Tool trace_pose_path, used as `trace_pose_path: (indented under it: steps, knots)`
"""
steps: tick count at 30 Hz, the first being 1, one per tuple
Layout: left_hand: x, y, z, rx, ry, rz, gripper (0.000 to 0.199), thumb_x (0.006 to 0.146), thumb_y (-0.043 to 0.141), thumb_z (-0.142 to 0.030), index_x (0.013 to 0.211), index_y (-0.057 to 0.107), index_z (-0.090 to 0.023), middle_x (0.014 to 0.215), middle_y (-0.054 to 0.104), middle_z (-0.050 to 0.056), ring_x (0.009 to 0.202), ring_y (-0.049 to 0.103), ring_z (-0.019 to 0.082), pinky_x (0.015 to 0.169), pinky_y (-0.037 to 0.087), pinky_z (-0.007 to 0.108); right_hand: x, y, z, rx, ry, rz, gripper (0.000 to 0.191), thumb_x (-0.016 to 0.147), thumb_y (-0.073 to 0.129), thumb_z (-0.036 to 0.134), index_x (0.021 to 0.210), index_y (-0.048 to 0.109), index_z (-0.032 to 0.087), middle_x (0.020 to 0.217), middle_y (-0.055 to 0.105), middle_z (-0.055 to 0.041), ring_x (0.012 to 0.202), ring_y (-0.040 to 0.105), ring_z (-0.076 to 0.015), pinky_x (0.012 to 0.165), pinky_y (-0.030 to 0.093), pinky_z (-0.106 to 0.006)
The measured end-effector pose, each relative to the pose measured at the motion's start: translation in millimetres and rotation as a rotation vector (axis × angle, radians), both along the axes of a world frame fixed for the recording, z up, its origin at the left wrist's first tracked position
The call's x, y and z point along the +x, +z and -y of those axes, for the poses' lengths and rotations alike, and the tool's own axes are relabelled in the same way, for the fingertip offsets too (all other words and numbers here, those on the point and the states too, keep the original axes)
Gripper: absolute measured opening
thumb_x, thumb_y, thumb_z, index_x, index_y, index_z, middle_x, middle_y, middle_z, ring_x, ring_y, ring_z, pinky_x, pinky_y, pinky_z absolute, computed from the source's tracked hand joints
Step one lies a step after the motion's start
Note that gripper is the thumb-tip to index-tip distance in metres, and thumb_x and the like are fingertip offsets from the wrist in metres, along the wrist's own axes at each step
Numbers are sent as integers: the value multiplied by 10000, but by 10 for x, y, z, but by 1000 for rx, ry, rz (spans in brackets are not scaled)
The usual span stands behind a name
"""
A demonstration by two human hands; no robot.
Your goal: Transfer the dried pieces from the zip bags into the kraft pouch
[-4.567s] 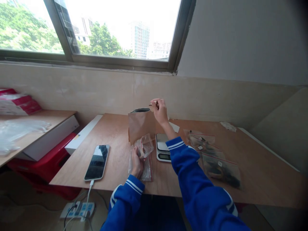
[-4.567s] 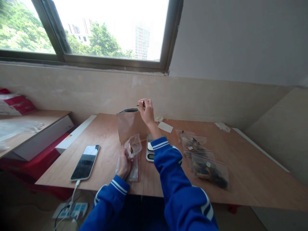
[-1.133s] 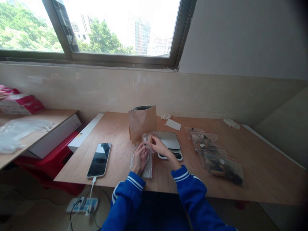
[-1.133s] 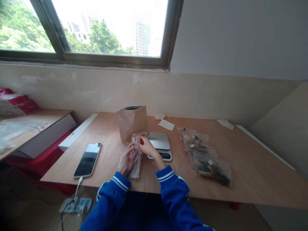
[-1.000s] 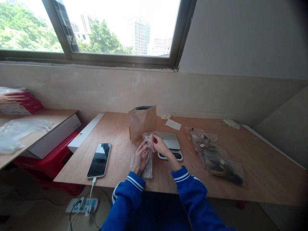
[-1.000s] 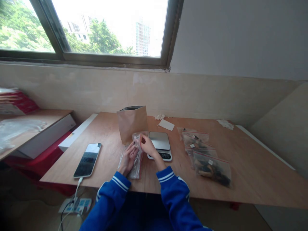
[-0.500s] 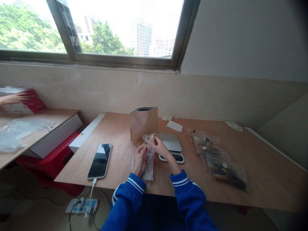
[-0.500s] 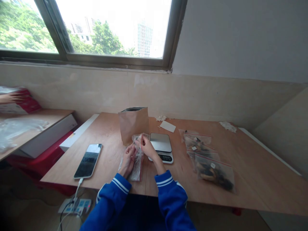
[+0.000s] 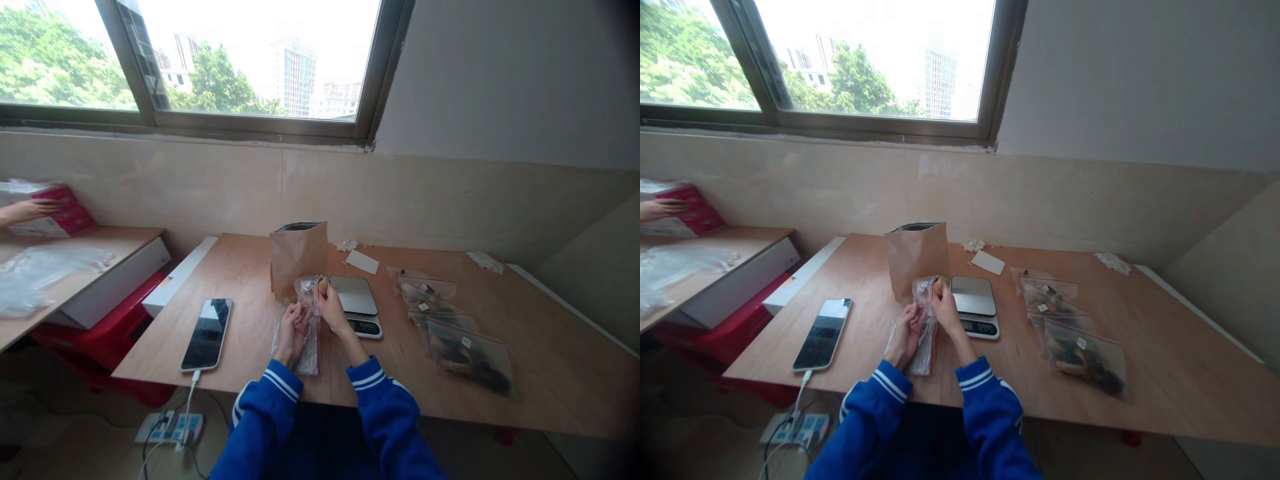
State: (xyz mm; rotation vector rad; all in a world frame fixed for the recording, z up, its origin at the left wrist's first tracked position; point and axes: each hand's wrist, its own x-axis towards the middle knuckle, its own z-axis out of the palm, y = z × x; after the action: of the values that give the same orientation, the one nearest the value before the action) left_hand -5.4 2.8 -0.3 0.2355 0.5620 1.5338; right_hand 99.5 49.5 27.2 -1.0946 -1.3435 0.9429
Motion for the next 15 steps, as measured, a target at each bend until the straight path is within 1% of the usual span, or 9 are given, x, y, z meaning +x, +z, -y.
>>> trace_pose_path:
  steps: [3, 5, 8, 11, 13, 15]
  knots:
    - [-13, -22, -14, -51, 19, 32, 113, 759, 693, -83, 720, 611, -150, 782, 664, -12, 759, 660, 76, 848, 513, 213, 59, 51, -59, -13, -46, -118, 438, 776, 618, 613, 863, 594, 184, 814, 698, -59, 769, 652, -216, 720, 523, -325]
    - [-20, -32, -19, -59, 29, 46, 111, 767, 677, -79, 726, 609, -156, 778, 659, -21, 744, 652, 67, 817, 511, 192, 97, 101, -87, -23, -46, -207, 455, 764, 629, 627, 873, 597, 187, 834, 712, -73, 766, 669, -223, 713, 536, -336]
    - [-23, -38, -21, -25, 18, 53, 104, 763, 673, -70, 740, 615, -154, 773, 651, -30, 760, 650, 63, 821, 502, 174, 108, 139, -106, -53, -44, -253, 465, 744, 641, 643, 860, 588, 196, 789, 708, -68, 655, 656, -210, 612, 537, -335]
    - [-28, -37, -20, -21, 6, 54, 89, 770, 666, -80, 757, 624, -158, 800, 668, -15, 794, 658, 81, 847, 504, 194, 34, 100, -95, -85, -77, -226, 465, 734, 630, 664, 815, 556, 213, 731, 689, -57, 577, 625, -202, 528, 514, -330]
    - [-36, -35, -19, -26, -19, 71, 79, 780, 659, -94, 760, 622, -162, 844, 690, 9, 831, 667, 103, 859, 510, 219, -52, 49, -75, -66, -128, -198, 455, 740, 623, 660, 811, 543, 218, 727, 680, -51, 610, 633, -208, 552, 521, -335]
    - [-45, -31, -20, -40, -43, 91, 68, 789, 649, -104, 768, 619, -162, 882, 705, 31, 856, 674, 120, 863, 514, 238, -140, 6, -52, -21, -203, -186, 438, 758, 618, 638, 846, 548, 215, 753, 676, -49, 695, 650, -218, 606, 532, -336]
